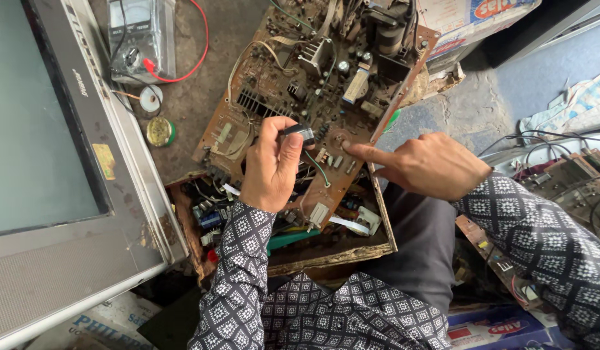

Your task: The person removes a cylindrical component from a circuit board using a screwdriver, then solders the board with a soldering iron.

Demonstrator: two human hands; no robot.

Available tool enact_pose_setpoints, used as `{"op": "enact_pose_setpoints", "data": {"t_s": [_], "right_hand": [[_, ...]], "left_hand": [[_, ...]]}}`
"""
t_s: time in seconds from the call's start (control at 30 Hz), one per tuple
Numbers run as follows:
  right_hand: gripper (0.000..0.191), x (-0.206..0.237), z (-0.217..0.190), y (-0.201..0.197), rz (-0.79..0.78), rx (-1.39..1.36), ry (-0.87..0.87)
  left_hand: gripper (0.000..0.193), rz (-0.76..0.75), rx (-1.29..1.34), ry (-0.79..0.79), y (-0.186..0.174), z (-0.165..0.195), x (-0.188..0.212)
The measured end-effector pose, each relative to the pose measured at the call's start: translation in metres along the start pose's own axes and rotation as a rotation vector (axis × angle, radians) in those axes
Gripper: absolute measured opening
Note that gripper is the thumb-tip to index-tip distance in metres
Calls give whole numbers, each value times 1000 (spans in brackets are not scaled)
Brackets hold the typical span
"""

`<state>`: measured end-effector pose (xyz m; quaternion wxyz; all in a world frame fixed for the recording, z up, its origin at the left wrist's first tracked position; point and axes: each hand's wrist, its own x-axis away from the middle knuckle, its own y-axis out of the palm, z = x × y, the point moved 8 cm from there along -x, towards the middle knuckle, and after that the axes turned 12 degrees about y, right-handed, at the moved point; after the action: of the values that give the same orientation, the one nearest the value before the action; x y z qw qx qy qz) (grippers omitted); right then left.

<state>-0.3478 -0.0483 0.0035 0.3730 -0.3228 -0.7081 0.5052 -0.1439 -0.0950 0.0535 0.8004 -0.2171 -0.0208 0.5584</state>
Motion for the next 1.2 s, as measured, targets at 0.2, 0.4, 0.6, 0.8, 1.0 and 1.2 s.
{"op": "enact_pose_setpoints", "data": {"t_s": [0.2, 0.4, 0.6, 0.8, 1.0, 1.2], "right_hand": [[72, -21, -7, 1, 88, 79, 127], [81, -4, -9, 9, -31, 20, 26], [74, -8, -7, -8, 90, 26, 85], [72, -16, -13, -11, 179, 41, 164], [86, 12, -17, -8, 60, -169, 180], [40, 45, -10, -25, 466, -543, 164]], "left_hand": [[42, 9, -50, 57, -1, 2, 2], [43, -29, -51, 38, 1, 2, -2], [42, -19, -66, -23, 0, -3, 2], [37, -6, 19, 50, 3, 2, -1], [36, -6, 22, -11, 4, -1, -1], [38, -17, -17, 4, 4, 1, 0]]}}
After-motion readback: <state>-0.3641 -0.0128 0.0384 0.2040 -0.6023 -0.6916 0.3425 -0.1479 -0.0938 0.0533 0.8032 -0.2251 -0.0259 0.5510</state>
